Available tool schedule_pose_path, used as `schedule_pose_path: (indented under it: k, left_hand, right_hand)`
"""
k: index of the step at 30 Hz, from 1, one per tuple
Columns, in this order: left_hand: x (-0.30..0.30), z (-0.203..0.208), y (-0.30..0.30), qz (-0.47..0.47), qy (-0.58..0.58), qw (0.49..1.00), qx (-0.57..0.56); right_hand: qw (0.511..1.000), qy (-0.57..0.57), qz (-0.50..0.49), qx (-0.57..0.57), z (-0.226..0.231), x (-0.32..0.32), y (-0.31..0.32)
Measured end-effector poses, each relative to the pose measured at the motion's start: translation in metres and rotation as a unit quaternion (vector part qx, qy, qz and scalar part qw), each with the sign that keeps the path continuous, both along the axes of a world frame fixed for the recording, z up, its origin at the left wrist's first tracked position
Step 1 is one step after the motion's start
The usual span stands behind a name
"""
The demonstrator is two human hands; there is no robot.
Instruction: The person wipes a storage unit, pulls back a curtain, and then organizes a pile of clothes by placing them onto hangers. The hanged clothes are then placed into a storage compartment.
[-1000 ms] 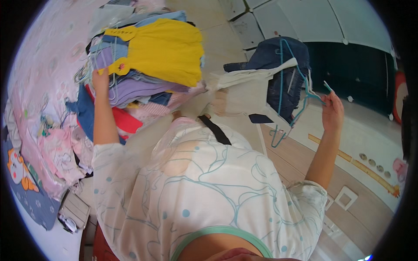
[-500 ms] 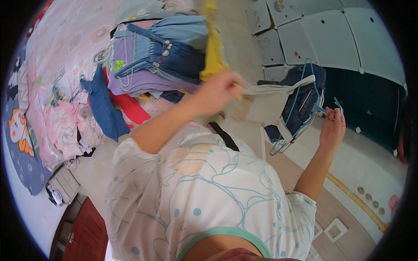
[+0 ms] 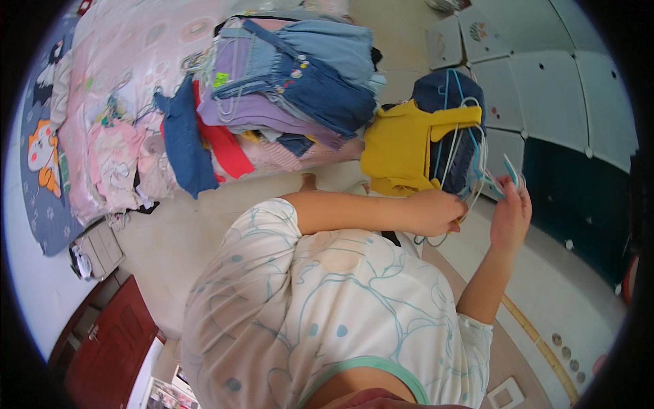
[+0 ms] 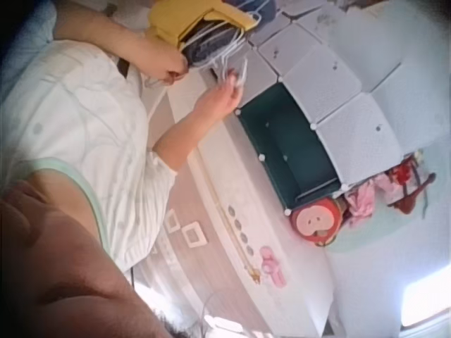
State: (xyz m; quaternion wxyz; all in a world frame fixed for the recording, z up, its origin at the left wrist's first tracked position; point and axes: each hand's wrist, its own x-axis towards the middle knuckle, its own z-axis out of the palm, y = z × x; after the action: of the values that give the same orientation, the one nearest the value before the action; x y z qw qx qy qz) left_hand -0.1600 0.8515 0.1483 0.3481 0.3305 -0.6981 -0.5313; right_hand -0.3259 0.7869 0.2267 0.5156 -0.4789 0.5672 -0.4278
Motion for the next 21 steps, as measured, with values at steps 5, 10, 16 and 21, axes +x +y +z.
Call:
schedule_pose_path:
  k: [5,10,16,21]
  left_hand:
    - [0.061,-0.062,0.019,0.14,0.064,0.984,-0.094]
    - [0.245,-0.18,0.03,0.651,-0.171,0.739,-0.002]
    - [0.397,-0.232,0.053,0.749,-0.347,0.543,0.155]
    - [0.414,-0.214,0.037,0.751,-0.327,0.507,0.269]
  right_hand:
    - [0.991,-0.067,0.108,0.042,0.011,-0.01,-0.001]
    - [0.992,0.063,0.09,0.057,0.012,-0.02,0.002]
    - [0.991,0.121,-0.016,0.06,-0.008,-0.017,0.005]
    - [0.999,-0.024,-0.035,0.028,-0.015,-0.035,0.011]
